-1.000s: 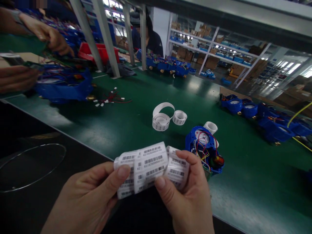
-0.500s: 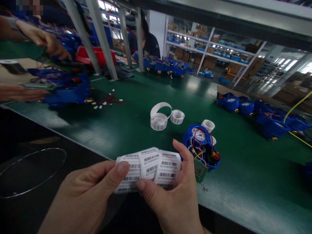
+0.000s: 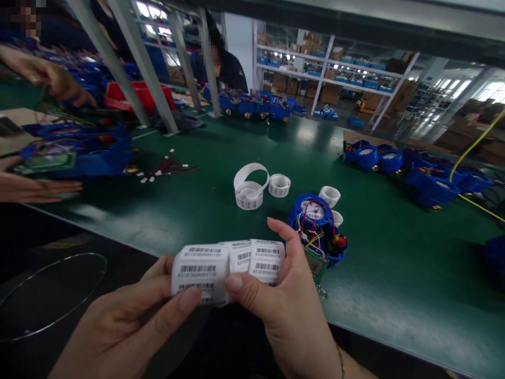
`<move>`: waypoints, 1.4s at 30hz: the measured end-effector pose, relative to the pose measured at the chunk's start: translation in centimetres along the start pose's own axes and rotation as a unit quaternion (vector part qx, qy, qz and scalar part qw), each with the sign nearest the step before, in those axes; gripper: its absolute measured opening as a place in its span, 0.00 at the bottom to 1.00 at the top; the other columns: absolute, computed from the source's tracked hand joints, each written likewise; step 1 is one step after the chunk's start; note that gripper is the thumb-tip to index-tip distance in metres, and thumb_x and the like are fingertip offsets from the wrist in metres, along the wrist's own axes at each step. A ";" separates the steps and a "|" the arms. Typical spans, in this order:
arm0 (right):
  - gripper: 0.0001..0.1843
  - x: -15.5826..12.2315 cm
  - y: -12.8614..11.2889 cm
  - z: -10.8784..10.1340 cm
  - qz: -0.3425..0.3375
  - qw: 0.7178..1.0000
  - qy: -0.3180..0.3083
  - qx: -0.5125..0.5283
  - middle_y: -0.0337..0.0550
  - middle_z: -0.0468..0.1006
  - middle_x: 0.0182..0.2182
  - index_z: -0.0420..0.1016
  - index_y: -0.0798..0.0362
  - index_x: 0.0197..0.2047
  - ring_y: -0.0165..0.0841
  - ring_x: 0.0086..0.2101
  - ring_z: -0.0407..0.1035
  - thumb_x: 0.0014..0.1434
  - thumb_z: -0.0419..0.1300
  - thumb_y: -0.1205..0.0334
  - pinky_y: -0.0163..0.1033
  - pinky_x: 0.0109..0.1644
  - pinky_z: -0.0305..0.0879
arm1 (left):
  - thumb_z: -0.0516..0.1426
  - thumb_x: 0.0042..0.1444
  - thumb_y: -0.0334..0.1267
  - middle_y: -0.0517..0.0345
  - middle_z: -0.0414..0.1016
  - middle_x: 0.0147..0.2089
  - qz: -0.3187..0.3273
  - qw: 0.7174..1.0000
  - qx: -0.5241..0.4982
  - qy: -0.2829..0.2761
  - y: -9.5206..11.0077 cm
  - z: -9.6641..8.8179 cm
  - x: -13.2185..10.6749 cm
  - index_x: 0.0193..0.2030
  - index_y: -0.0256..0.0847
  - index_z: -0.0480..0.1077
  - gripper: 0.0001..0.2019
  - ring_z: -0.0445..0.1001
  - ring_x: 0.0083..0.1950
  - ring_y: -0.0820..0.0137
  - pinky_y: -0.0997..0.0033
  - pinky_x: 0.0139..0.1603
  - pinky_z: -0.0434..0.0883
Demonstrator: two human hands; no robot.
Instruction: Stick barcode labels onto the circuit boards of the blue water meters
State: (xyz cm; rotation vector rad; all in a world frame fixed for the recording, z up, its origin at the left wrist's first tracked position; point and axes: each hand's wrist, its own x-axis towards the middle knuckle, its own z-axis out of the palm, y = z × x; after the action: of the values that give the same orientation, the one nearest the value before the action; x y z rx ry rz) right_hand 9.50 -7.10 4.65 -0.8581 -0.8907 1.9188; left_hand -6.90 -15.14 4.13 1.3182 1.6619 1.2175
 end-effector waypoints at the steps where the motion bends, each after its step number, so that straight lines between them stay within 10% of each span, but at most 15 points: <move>1: 0.48 -0.1 0.0 -0.2 0.005 1.000 -0.013 0.002 0.37 0.81 0.41 0.59 0.40 0.62 0.31 0.39 0.76 0.42 0.77 0.65 0.34 0.44 0.74 | 0.60 0.58 0.44 0.62 0.81 0.42 -0.036 0.998 -0.058 0.016 0.0 0.3 0.0 0.45 0.57 0.80 0.10 0.76 0.45 0.65 0.73 0.46 0.73; 6: 0.49 -0.7 -0.1 -1.1 -0.009 0.996 -0.062 -0.064 0.34 0.80 0.41 0.56 0.34 0.64 0.27 0.35 0.74 0.45 0.75 0.69 0.31 0.41 0.73 | 0.64 0.54 0.41 0.58 0.84 0.38 -0.158 0.943 -0.292 0.019 0.9 1.6 0.8 0.39 0.50 0.83 0.07 0.80 0.42 0.64 0.68 0.49 0.75; 13: 0.46 -0.6 0.1 -1.2 -0.054 0.993 -0.009 -0.108 0.33 0.79 0.37 0.60 0.34 0.61 0.28 0.31 0.73 0.44 0.75 0.69 0.31 0.34 0.72 | 0.63 0.55 0.44 0.54 0.84 0.40 -0.188 0.918 -0.349 -0.013 1.6 2.0 1.1 0.38 0.46 0.83 0.09 0.79 0.44 0.60 0.64 0.49 0.75; 19: 0.46 -0.3 -0.3 -0.9 -0.014 0.999 -0.011 -0.050 0.37 0.80 0.41 0.58 0.37 0.63 0.33 0.38 0.76 0.45 0.74 0.67 0.39 0.44 0.73 | 0.62 0.55 0.43 0.60 0.76 0.58 0.009 0.992 -0.051 -0.114 0.7 0.0 0.2 0.56 0.58 0.74 0.20 0.71 0.55 0.58 0.58 0.59 0.68; 24: 0.49 0.2 -0.9 -1.0 0.043 0.998 -0.043 -0.022 0.36 0.81 0.40 0.56 0.38 0.64 0.32 0.40 0.76 0.45 0.74 0.70 0.39 0.48 0.71 | 0.56 0.62 0.40 0.62 0.78 0.54 0.133 0.980 0.135 -0.056 0.3 -0.4 0.4 0.53 0.61 0.75 0.15 0.68 0.55 0.60 0.59 0.56 0.67; 34: 0.47 -0.2 -1.5 -1.8 -0.027 0.976 -0.079 -0.200 0.37 0.79 0.40 0.57 0.36 0.66 0.31 0.35 0.75 0.49 0.73 0.67 0.37 0.39 0.74 | 0.60 0.60 0.44 0.64 0.77 0.58 -0.101 0.973 -0.205 0.006 -0.2 1.4 -0.2 0.47 0.57 0.80 0.10 0.70 0.60 0.58 0.61 0.65 0.64; 42: 0.46 0.3 -0.6 -1.6 -0.024 0.988 -0.076 -0.133 0.35 0.79 0.43 0.55 0.35 0.66 0.29 0.38 0.75 0.51 0.73 0.63 0.35 0.44 0.74 | 0.61 0.59 0.44 0.63 0.79 0.56 -0.138 0.960 -0.245 0.007 -0.5 1.4 -0.5 0.47 0.54 0.80 0.10 0.73 0.57 0.61 0.65 0.64 0.64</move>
State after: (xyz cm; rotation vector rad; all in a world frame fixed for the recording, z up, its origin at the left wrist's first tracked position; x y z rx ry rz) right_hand 10.88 -6.18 4.28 -0.8422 -1.2713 1.8677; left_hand -5.71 -15.26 3.18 0.7495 1.3734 1.3523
